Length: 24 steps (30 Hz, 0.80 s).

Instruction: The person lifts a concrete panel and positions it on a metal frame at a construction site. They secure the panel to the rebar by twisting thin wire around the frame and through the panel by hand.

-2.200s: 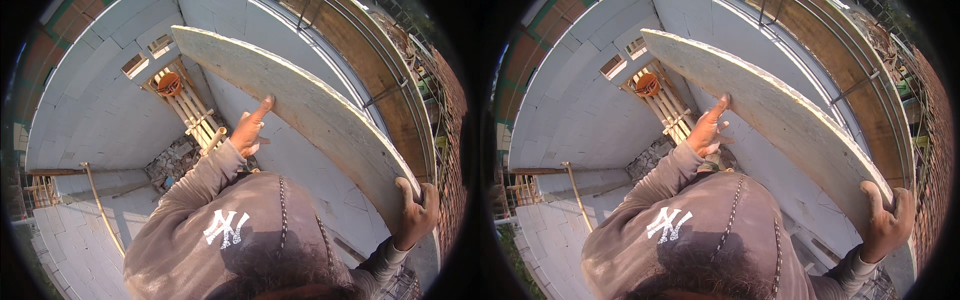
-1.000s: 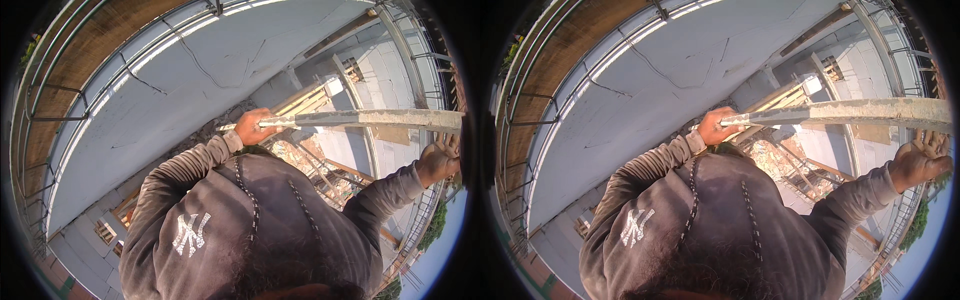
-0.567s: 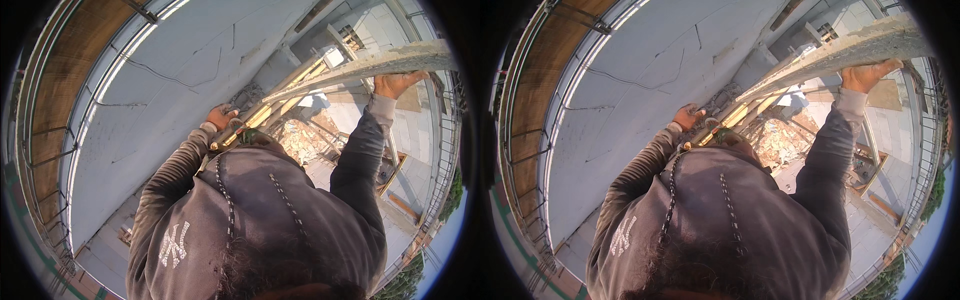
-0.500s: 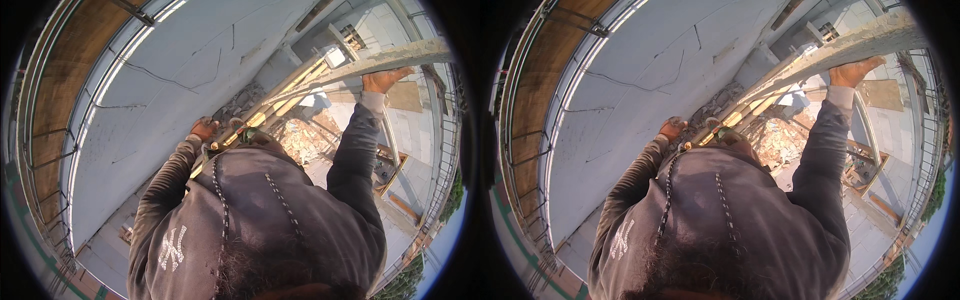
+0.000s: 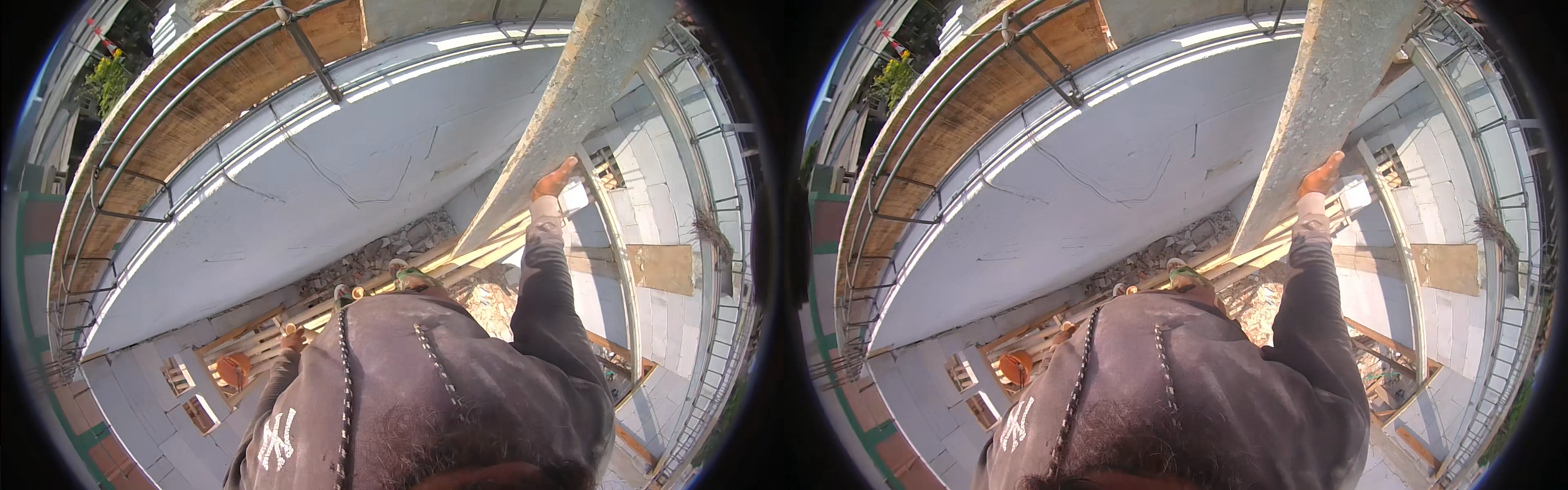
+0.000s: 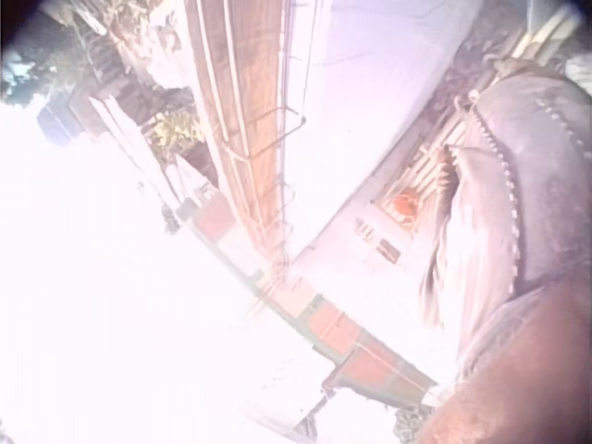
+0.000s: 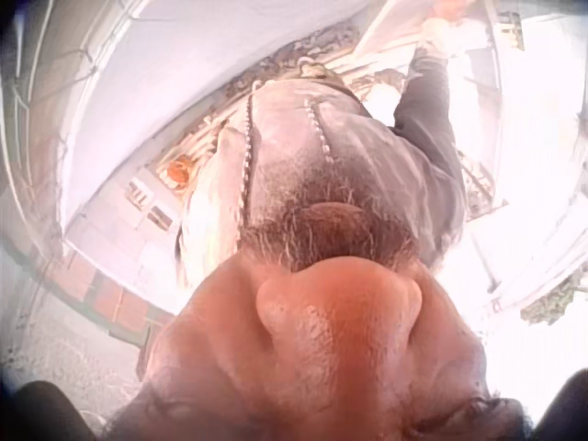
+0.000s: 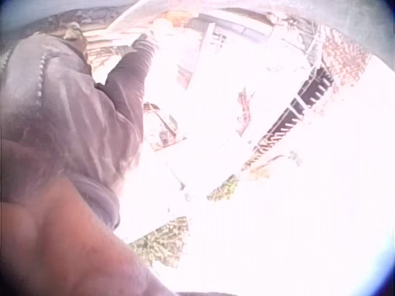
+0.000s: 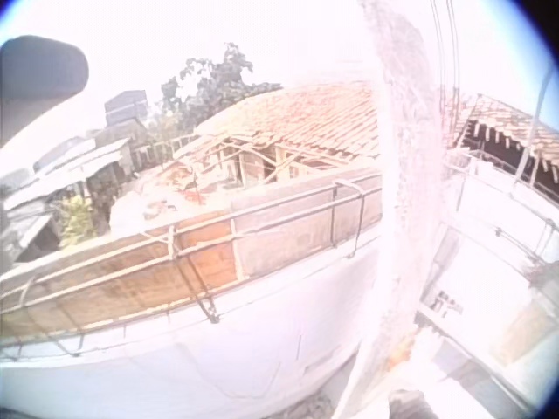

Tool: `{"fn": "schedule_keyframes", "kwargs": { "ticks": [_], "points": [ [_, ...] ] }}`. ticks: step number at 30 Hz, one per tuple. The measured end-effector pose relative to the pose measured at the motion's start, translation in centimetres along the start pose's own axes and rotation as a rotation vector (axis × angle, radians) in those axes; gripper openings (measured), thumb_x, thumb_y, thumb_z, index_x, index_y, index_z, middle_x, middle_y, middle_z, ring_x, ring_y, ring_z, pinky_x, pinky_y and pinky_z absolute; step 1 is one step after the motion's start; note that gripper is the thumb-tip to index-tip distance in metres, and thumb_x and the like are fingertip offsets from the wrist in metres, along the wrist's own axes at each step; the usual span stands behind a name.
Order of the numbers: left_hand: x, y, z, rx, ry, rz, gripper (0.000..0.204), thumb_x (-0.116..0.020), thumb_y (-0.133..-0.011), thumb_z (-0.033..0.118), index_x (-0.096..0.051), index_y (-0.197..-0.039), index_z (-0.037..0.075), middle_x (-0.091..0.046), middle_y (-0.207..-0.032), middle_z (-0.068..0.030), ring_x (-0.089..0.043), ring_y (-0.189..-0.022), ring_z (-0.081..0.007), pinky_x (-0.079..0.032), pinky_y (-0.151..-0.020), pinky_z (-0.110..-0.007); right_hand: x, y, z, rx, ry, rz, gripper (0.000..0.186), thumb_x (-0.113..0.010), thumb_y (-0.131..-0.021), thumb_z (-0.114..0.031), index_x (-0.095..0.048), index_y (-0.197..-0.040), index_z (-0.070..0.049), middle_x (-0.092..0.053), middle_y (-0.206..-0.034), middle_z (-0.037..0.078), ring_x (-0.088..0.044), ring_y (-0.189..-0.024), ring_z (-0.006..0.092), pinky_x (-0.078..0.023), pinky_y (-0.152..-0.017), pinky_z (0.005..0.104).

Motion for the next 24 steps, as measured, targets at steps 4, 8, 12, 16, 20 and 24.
{"fn": "schedule_keyframes", "kwargs": {
  "ticks": [4,8,12,16,20,24],
  "points": [
    [-4.4,2.9,0.9,0.017,-0.021,0.038,0.058,-0.068,-0.101,0.054,-0.071,-0.130,0.004,-0.078,-0.119,-0.0101,-0.075,-0.102,-0.0279,-0.060,-0.081,-0.046,-3.8,-1.3,3.1,-0.077,-0.027,-0.127,0.083,-0.054,-0.106,-0.065,-0.059,-0.143,0.010,-0.066,-0.137,0.017,-0.062,-0.123,0.0289,-0.046,-0.110,0.0383],
    [-6.0,5.7,4.6,-0.028,0.016,0.030,0.055,-0.073,-0.099,0.050,-0.072,-0.130,0.004,-0.077,-0.118,-0.0102,-0.075,-0.099,-0.0284,-0.059,-0.077,-0.047,-5.0,-3.7,5.9,-0.006,0.073,-0.154,0.083,-0.054,-0.106,-0.065,-0.060,-0.142,0.009,-0.065,-0.140,0.018,-0.062,-0.124,0.0292,-0.046,-0.110,0.0389],
    [-6.1,7.9,4.7,-0.086,0.244,0.047,0.054,-0.078,-0.097,0.047,-0.072,-0.130,0.005,-0.076,-0.117,-0.0102,-0.076,-0.096,-0.0290,-0.058,-0.073,-0.048,-7.1,-0.5,4.8,-0.106,0.127,-0.171,0.094,-0.052,-0.104,-0.071,-0.052,-0.150,0.011,-0.059,-0.148,0.022,-0.059,-0.131,0.0339,-0.046,-0.112,0.0453],
    [-4.6,7.1,-0.3,-0.092,0.434,0.094,0.059,-0.081,-0.096,0.044,-0.069,-0.136,0.003,-0.077,-0.124,-0.0147,-0.076,-0.099,-0.0292,-0.060,-0.079,-0.044,-6.0,3.1,2.7,-0.302,0.255,-0.184,0.113,-0.048,-0.095,-0.086,-0.040,-0.162,0.005,-0.045,-0.163,0.023,-0.052,-0.142,0.0404,-0.042,-0.121,0.0501],
    [-4.9,8.8,-2.7,-0.042,0.148,0.330,0.039,-0.076,-0.095,0.041,-0.083,-0.107,0.005,-0.080,-0.096,-0.0164,-0.077,-0.089,-0.0263,-0.059,-0.083,-0.039,-0.5,1.1,5.1,-0.246,0.454,-0.186,0.114,-0.039,-0.094,-0.092,-0.048,-0.157,0.002,-0.049,-0.160,0.021,-0.054,-0.136,0.0313,-0.044,-0.113,0.0472],
    [-6.3,10.1,-6.8,-0.230,-0.240,0.400,0.048,-0.073,-0.096,0.049,-0.081,-0.115,0.006,-0.080,-0.104,-0.0189,-0.079,-0.093,-0.0310,-0.061,-0.085,-0.040,3.7,1.6,6.2,-0.302,0.585,-0.025,0.091,-0.052,-0.099,-0.079,-0.064,-0.139,0.001,-0.067,-0.136,0.017,-0.064,-0.116,0.0278,-0.050,-0.097,0.0426]
  ]
}}
Point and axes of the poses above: each hand's wrist, its own y-axis away from the middle knuckle, its own x-axis out of the back of the hand, z = x × y, the point moved 10 cm from there along -y, towards the middle knuckle
